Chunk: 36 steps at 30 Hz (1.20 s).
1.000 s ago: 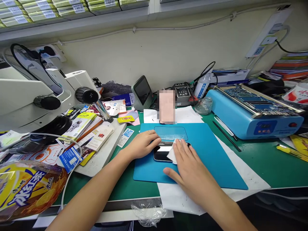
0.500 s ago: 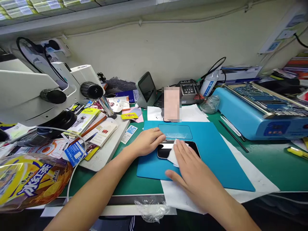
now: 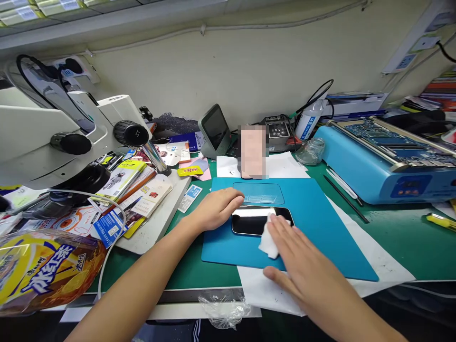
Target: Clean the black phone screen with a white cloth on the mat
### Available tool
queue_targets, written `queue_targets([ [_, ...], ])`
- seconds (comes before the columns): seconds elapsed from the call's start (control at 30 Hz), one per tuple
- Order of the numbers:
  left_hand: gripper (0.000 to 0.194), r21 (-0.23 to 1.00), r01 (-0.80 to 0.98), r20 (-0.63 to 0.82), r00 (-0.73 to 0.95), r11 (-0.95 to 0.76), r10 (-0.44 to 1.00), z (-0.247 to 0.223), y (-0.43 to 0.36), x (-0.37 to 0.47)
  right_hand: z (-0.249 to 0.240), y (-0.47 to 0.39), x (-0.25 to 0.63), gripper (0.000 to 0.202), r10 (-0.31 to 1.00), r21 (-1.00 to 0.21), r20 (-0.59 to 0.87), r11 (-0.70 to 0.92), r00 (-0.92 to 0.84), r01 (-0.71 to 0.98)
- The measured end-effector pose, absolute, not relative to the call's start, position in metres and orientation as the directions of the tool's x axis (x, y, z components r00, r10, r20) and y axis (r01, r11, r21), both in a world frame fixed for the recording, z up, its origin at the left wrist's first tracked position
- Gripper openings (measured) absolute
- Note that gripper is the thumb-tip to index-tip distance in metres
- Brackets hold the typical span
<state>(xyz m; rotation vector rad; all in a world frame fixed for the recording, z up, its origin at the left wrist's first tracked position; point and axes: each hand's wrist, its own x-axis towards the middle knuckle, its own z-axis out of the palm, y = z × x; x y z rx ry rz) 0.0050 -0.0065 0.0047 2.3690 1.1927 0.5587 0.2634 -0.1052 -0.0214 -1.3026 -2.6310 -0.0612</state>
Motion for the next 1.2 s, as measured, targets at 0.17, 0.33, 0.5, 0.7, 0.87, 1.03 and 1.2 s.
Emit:
queue_targets([
  [0.17,0.042,0.540,0.651,0.163,0.541,-0.534,0.825,0.004,-0.006,0.005,-0.015,-0.082,0.251,0.092,0.864,-0.084,0.125,0.499,-0.488,0.862],
  [0.33,0.043,0.575,0.644,0.163,0.513,-0.504,0.843,0.002,-0.006,0.004,-0.001,-0.078,0.191,0.098,0.833,-0.180,0.074,0.552,-0.549,0.814],
  [0.5,0.043,0.565,0.651,0.158,0.517,-0.507,0.841,0.003,-0.006,0.003,-0.009,-0.100,0.205,0.089,0.784,-0.184,0.139,0.621,-0.605,0.762],
  [0.7,0.044,0.551,0.654,0.156,0.529,-0.518,0.834,0.003,-0.005,0.002,-0.025,-0.103,0.278,0.087,0.825,-0.074,0.175,0.555,-0.537,0.828],
  [0.87,0.048,0.532,0.659,0.173,0.531,-0.532,0.830,0.003,-0.005,0.005,-0.015,-0.083,0.246,0.093,0.889,-0.126,0.083,0.457,-0.450,0.881],
  [1.03,0.052,0.561,0.643,0.190,0.513,-0.521,0.837,0.004,-0.006,0.003,0.001,-0.080,0.179,0.097,0.847,-0.181,0.060,0.529,-0.528,0.829],
  [1.2,0.051,0.550,0.651,0.173,0.524,-0.523,0.834,0.005,-0.006,0.000,-0.002,-0.100,0.195,0.092,0.794,-0.195,0.068,0.604,-0.604,0.773],
])
